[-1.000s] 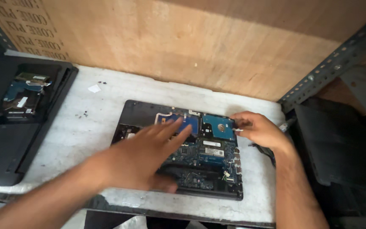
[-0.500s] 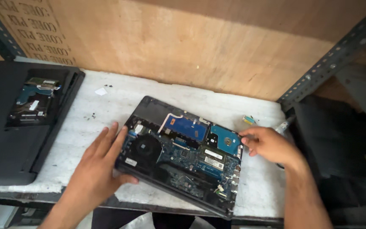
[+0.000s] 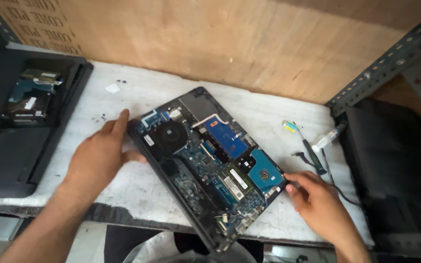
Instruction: The person works on a disassembled laptop at a repair bench, detaching the hard drive bracket and caddy from the old drive, fitting the drive into the laptop's drive bay, and connecting the SATA connector by hand. They press the drive into place and reposition the laptop on the bench.
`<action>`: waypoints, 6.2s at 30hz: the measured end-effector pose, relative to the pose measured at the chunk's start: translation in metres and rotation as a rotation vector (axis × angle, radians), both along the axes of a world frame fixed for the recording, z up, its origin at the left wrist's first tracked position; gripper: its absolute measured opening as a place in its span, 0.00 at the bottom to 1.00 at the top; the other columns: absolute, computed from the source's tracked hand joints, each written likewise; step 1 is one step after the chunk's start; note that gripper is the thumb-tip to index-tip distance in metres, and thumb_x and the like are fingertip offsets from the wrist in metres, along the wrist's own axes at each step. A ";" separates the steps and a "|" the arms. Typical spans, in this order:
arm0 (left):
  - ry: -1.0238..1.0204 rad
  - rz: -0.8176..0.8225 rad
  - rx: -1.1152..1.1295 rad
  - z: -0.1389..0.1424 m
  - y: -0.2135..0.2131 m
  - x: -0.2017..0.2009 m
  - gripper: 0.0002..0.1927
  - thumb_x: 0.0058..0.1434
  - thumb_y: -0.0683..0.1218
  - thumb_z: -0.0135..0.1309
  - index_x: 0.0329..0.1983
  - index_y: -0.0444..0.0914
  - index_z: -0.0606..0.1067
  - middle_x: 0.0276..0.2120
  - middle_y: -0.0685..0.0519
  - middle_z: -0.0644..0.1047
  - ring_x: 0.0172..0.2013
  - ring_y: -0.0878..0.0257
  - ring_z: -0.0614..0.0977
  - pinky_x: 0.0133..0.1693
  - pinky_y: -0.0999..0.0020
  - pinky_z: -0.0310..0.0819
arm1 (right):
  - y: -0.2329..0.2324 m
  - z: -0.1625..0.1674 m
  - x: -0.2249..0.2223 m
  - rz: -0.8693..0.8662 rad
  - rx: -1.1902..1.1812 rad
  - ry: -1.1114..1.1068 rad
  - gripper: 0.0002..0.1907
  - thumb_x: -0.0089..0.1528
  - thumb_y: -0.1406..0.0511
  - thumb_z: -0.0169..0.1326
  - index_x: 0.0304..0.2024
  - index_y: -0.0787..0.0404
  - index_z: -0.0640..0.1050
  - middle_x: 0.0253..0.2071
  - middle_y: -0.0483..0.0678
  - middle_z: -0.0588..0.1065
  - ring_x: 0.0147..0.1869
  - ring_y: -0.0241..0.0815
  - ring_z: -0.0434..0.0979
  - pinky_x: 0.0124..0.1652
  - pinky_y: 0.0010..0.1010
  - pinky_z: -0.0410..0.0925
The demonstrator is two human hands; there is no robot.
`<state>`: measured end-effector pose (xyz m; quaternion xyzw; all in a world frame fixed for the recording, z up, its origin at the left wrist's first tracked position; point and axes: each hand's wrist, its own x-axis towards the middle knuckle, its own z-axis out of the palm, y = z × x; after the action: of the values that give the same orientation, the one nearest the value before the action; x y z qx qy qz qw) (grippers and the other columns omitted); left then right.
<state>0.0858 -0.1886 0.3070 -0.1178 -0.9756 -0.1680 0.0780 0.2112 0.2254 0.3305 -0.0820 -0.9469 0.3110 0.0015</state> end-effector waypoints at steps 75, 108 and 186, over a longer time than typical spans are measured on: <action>0.057 -0.861 -0.009 0.040 0.128 0.048 0.44 0.51 0.77 0.56 0.32 0.28 0.78 0.33 0.40 0.74 0.37 0.45 0.77 0.44 0.51 0.71 | -0.010 -0.017 -0.005 0.362 -0.390 -0.182 0.35 0.58 0.71 0.63 0.69 0.58 0.70 0.25 0.35 0.64 0.28 0.29 0.58 0.28 0.21 0.60; 0.107 -0.894 0.097 0.034 0.130 0.060 0.48 0.36 0.67 0.66 0.48 0.25 0.75 0.35 0.43 0.75 0.35 0.47 0.75 0.37 0.54 0.71 | -0.009 -0.015 -0.001 0.377 -0.544 -0.320 0.49 0.48 0.79 0.68 0.71 0.58 0.66 0.27 0.39 0.64 0.29 0.29 0.63 0.29 0.20 0.61; -0.329 -1.016 0.027 0.022 0.138 0.016 0.52 0.37 0.55 0.75 0.65 0.37 0.64 0.56 0.48 0.69 0.58 0.47 0.69 0.55 0.50 0.61 | -0.002 -0.048 -0.003 0.385 -0.377 -0.104 0.53 0.38 0.73 0.75 0.67 0.56 0.72 0.22 0.38 0.67 0.23 0.28 0.59 0.24 0.21 0.59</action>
<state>0.1013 -0.0509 0.3290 -0.5466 -0.7926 -0.2136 -0.1656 0.2078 0.2229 0.2823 0.0848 -0.8691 0.4718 -0.1217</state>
